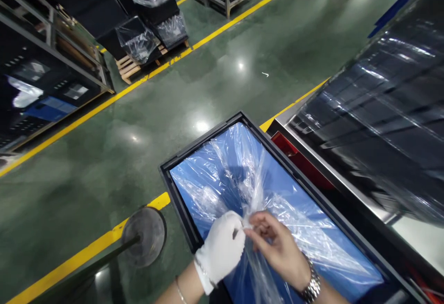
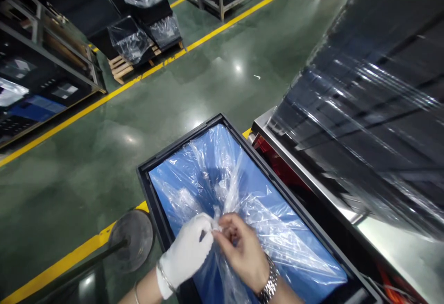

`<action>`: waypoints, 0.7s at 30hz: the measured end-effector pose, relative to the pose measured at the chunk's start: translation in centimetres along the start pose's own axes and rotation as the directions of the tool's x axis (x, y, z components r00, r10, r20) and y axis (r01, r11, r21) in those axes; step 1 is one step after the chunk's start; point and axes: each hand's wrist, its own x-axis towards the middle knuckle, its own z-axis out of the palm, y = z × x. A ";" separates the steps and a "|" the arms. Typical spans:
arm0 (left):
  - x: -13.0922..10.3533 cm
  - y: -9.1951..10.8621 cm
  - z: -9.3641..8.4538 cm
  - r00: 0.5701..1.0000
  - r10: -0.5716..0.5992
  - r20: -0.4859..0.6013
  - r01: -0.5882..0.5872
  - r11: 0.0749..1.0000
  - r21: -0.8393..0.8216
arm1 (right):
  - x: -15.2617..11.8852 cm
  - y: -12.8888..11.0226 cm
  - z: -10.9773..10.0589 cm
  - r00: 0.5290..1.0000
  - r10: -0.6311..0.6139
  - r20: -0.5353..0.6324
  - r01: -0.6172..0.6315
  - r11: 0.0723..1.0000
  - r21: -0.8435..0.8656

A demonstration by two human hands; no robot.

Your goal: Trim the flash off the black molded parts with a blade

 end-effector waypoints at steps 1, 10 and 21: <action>0.1 0.0 -0.1 1.000 -0.017 0.014 0.017 1.000 -0.011 | -0.3 -0.1 -0.1 0.998 -0.055 0.004 0.055 0.997 -0.057; -0.8 0.3 -0.6 0.746 0.665 -0.032 -0.455 0.544 0.705 | -0.1 -0.3 0.2 0.975 -0.213 0.059 0.220 0.897 -0.383; 1.5 -0.4 -2.1 0.991 -0.079 0.109 0.089 0.992 -0.090 | 0.9 0.4 -0.5 0.902 -0.414 0.120 0.431 0.859 -0.277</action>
